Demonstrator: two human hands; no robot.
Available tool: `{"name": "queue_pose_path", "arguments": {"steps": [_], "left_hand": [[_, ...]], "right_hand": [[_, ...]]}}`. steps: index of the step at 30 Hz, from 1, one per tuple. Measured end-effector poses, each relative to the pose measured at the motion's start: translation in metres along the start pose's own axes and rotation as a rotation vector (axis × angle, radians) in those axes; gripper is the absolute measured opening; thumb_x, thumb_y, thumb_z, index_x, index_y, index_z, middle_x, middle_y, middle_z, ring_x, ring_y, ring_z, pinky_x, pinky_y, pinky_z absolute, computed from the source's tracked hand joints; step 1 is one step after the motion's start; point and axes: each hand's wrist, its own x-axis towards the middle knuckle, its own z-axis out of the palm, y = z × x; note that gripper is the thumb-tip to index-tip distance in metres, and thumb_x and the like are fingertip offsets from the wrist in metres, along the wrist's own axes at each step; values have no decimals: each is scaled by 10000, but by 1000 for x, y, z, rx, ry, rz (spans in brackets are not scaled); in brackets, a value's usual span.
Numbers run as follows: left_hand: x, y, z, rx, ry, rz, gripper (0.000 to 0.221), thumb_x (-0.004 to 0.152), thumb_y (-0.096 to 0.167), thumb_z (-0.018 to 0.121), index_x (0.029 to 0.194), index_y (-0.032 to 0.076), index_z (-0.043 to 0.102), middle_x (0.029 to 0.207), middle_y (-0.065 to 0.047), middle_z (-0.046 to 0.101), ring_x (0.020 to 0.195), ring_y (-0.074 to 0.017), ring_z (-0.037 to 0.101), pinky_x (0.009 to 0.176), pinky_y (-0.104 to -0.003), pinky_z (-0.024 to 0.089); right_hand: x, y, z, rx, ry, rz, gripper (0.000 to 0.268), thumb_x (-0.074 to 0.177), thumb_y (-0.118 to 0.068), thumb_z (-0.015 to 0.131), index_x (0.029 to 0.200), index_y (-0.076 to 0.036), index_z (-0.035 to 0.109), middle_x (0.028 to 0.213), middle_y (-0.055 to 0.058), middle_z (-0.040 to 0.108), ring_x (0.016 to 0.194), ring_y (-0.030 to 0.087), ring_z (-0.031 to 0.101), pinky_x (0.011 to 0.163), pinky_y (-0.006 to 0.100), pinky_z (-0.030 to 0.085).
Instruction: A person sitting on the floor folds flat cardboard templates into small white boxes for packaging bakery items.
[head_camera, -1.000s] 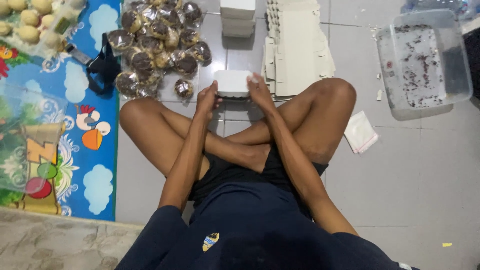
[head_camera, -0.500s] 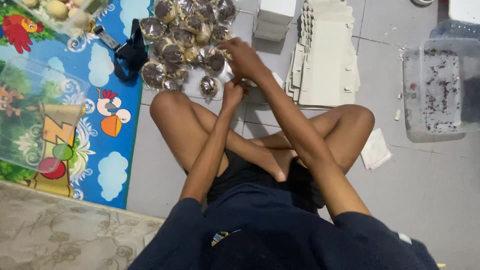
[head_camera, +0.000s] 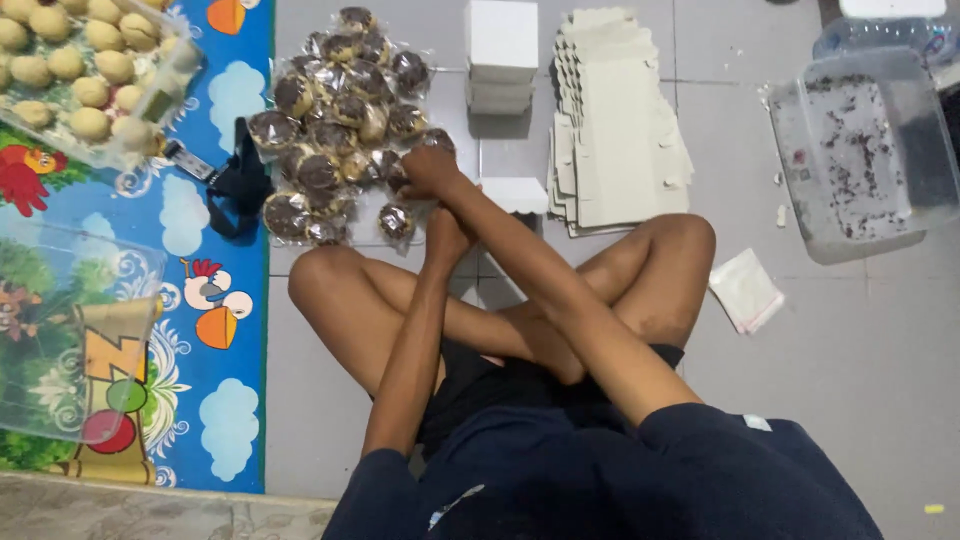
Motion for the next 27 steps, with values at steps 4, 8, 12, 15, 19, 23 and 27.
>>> {"name": "queue_pose_path", "arguments": {"steps": [4, 8, 12, 15, 19, 23, 27], "left_hand": [[9, 29, -18, 80, -34, 54, 129, 885, 95, 684, 882, -5, 766, 703, -199, 686, 664, -250, 675, 685, -314, 539], [21, 34, -21, 234, 12, 249, 111, 743, 57, 678, 776, -49, 673, 681, -231, 593, 631, -381, 600, 603, -430, 469], [18, 42, -25, 118, 138, 267, 139, 889, 65, 698, 997, -21, 721, 874, -224, 678, 802, -428, 670, 745, -483, 515], [15, 41, -30, 108, 112, 232, 233, 865, 0, 673, 1089, 34, 618, 955, -197, 683, 790, -371, 717, 748, -490, 549], [15, 17, -15, 156, 78, 214, 163, 913, 41, 697, 1067, 89, 674, 894, -91, 668, 753, -287, 719, 704, -400, 553], [11, 29, -18, 92, 132, 248, 147, 918, -16, 687, 1046, 56, 696, 881, -113, 649, 701, -292, 707, 649, -379, 561], [10, 17, -19, 34, 155, 265, 166, 923, -34, 681, 1064, 40, 729, 902, -135, 662, 717, -315, 710, 649, -399, 579]], "right_hand": [[-62, -23, -93, 257, -13, 13, 586, 841, -481, 754, 1100, 45, 719, 1075, 319, 704, 1044, 538, 666, 865, 625, 537], [-133, -36, -158, 741, 300, 112, 487, 856, -439, 764, 1057, 1, 706, 973, 304, 716, 971, 499, 688, 824, 566, 528], [-204, -24, -192, 865, 405, 174, 527, 918, -555, 759, 958, -32, 705, 837, 150, 685, 806, 291, 664, 794, 429, 525], [-243, 6, -164, 946, 306, 152, 479, 919, -497, 780, 844, -48, 632, 730, 79, 559, 766, 190, 526, 710, 356, 451], [-272, 20, -128, 1183, 7, 112, 529, 1042, -202, 626, 1434, 114, 464, 1061, 324, 693, 926, 344, 724, 805, 453, 612], [-254, 46, -58, 632, -50, 358, 547, 964, -384, 682, 1325, 9, 565, 1094, 354, 670, 1100, 549, 629, 938, 638, 478], [-231, 49, -4, 676, -105, 436, 374, 953, -286, 579, 829, 36, 722, 753, 283, 684, 819, 475, 702, 729, 550, 506]]}}
